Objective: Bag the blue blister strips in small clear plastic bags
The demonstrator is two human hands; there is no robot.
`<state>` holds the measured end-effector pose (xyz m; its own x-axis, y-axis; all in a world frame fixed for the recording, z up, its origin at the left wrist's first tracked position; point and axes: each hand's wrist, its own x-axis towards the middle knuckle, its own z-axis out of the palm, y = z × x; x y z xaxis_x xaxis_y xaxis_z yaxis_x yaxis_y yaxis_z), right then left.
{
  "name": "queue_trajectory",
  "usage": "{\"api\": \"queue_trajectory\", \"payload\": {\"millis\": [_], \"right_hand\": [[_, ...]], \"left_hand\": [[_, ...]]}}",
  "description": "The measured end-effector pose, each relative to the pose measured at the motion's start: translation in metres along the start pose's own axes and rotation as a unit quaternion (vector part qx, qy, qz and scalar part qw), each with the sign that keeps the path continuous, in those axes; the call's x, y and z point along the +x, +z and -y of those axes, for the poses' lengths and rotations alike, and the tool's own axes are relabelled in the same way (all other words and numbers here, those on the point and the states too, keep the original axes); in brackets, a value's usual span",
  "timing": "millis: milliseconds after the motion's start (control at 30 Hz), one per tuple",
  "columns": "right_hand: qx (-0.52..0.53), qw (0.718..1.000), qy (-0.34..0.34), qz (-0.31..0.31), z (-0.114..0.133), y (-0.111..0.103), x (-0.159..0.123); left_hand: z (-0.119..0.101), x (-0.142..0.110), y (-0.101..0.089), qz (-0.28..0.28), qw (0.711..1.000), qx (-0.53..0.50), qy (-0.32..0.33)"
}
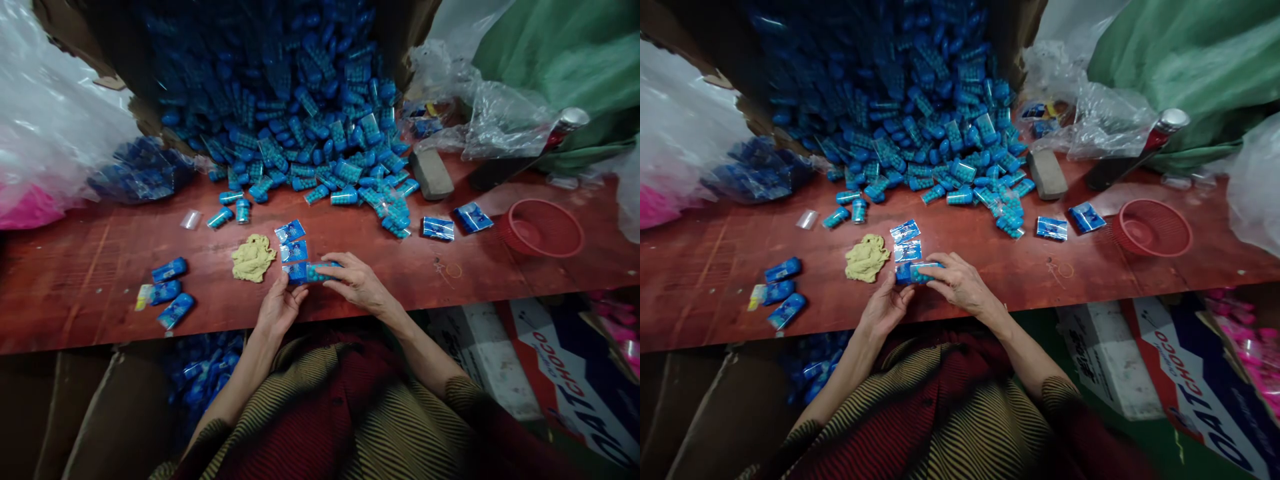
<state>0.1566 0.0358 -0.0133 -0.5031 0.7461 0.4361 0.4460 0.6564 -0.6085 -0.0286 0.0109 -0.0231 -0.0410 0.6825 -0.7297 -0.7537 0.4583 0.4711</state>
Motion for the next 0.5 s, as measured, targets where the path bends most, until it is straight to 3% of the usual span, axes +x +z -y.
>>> {"api": "queue_trajectory", "payload": {"millis": [133, 333, 500], "right_hand": [[0.020, 1.000, 0.012, -0.002, -0.0009, 0.0007, -0.0011], [0.103, 0.993, 0.050, 0.019, 0.0012, -0.0002, -0.0006], [0.123, 0.990, 0.062, 0.022, 0.0034, -0.0004, -0.0003]], "left_hand": [[0.0006, -0.0003, 0.0001, 0.007, 1.000, 0.000, 0.011], [-0.0034, -0.0019, -0.0011, 0.056, 0.995, 0.010, 0.086], [-0.0040, -0.0016, -0.0011, 0.065, 0.995, 0.006, 0.073]]}}
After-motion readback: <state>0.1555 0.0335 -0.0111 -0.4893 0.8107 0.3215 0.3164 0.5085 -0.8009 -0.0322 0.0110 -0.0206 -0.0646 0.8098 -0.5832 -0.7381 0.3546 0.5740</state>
